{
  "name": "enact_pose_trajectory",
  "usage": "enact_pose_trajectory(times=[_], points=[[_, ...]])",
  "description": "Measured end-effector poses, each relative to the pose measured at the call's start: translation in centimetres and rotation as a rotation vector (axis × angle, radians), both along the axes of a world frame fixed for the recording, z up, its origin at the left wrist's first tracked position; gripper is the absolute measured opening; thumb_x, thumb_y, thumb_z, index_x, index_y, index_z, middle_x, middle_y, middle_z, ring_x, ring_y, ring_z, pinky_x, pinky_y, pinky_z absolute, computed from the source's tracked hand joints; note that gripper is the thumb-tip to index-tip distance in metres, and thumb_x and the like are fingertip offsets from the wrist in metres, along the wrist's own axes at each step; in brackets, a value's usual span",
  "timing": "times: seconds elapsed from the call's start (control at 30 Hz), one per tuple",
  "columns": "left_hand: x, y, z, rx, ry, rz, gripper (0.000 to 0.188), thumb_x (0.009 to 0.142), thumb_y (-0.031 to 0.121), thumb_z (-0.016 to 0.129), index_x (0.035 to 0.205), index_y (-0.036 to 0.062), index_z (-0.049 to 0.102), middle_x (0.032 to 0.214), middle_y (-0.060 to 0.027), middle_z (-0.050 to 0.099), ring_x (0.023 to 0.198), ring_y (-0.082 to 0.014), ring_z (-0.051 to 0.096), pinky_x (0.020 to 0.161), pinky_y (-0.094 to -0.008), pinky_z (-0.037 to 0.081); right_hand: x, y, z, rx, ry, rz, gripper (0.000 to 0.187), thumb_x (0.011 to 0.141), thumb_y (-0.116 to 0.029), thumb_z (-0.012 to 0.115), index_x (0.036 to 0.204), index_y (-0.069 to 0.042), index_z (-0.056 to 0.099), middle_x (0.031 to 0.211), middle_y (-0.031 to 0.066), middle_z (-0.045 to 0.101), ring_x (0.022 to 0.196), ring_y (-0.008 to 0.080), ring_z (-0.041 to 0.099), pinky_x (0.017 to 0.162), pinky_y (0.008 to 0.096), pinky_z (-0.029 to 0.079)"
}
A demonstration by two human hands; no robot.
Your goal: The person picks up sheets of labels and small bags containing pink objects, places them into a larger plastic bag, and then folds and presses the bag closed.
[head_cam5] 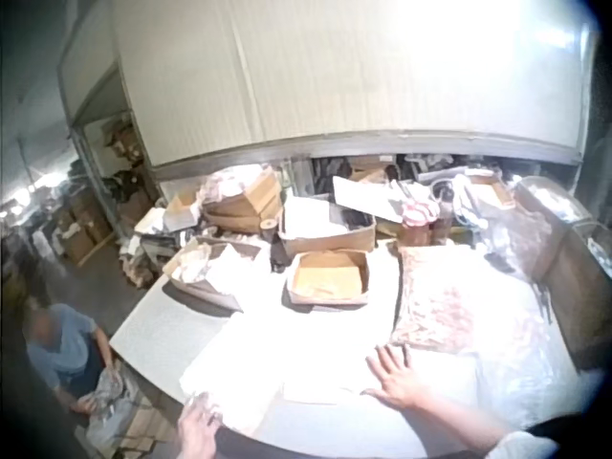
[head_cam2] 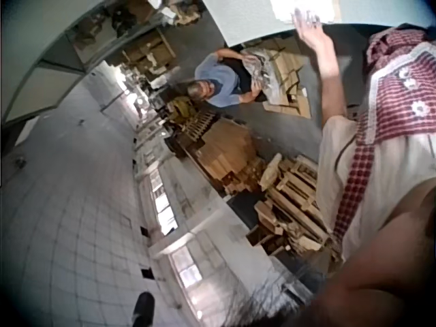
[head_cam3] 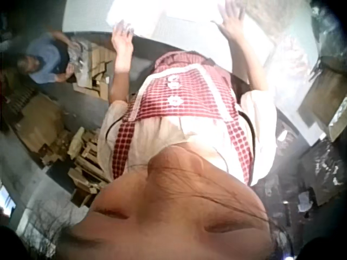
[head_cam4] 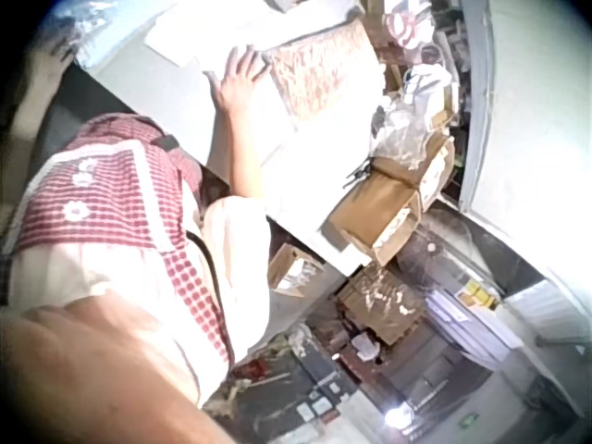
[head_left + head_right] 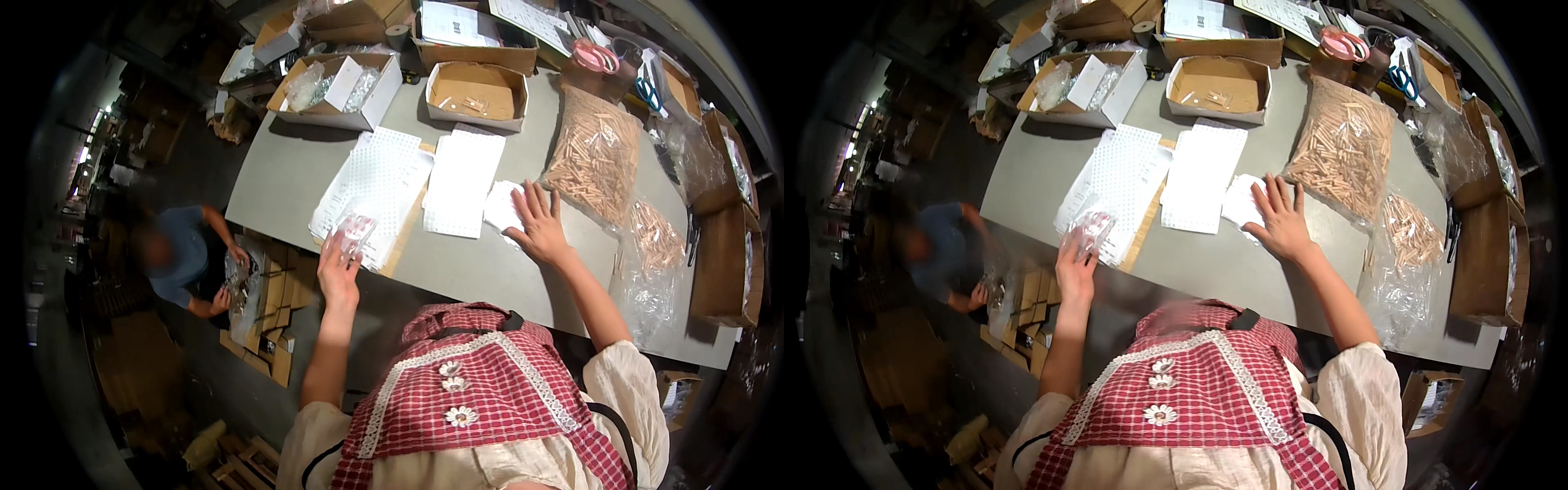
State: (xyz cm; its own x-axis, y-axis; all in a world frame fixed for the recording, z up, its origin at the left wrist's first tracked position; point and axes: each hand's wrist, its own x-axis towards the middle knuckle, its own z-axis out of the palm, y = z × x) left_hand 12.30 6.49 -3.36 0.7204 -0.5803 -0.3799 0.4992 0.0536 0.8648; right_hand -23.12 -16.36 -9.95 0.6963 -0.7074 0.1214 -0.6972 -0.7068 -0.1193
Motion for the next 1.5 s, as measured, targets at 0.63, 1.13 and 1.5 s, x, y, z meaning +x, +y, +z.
enact_pose_trajectory(times=[0.63, 1.13, 1.5], points=[[7.1, -30.7, -3.7, -0.022, -1.418, -0.596, 0.061, 0.087, 0.007, 0.064, 0.145, 0.0042, 0.046, 0.156, -0.0236, 0.029, 0.142, -0.0405, 0.033, 0.116, -0.0421, 0.030, -0.6, 3.1, -1.6, 0.125, -0.922, -0.597, 0.048, 0.094, -0.015, 0.062, 0.137, 0.002, 0.050, 0.149, 0.0167, 0.045, 0.137, 0.0296, 0.044, 0.113, 0.0397, 0.036], [7.5, -10.9, -5.1, 0.324, -1.509, -0.644, 0.059, 0.094, 0.017, 0.058, 0.142, -0.0093, 0.035, 0.152, -0.0281, 0.027, 0.140, -0.0454, 0.028, 0.115, -0.0536, 0.023, 0.5, 7.0, -1.0, 0.119, -0.822, -0.596, 0.034, 0.098, -0.007, 0.047, 0.130, 0.001, 0.057, 0.144, 0.0209, 0.049, 0.134, 0.0352, 0.047, 0.113, 0.0416, 0.035], [4.3, -7.4, -7.6, 0.651, -1.735, -0.706, 0.072, 0.100, 0.031, 0.051, 0.151, -0.0100, 0.020, 0.159, -0.0286, 0.018, 0.149, -0.0410, 0.014, 0.119, -0.0540, 0.010, -1.4, 10.2, 2.0, 0.222, 0.044, -0.467, 0.082, 0.097, -0.054, 0.047, 0.155, 0.000, 0.023, 0.162, 0.0217, 0.018, 0.152, 0.0361, 0.014, 0.120, 0.0578, 0.003]])
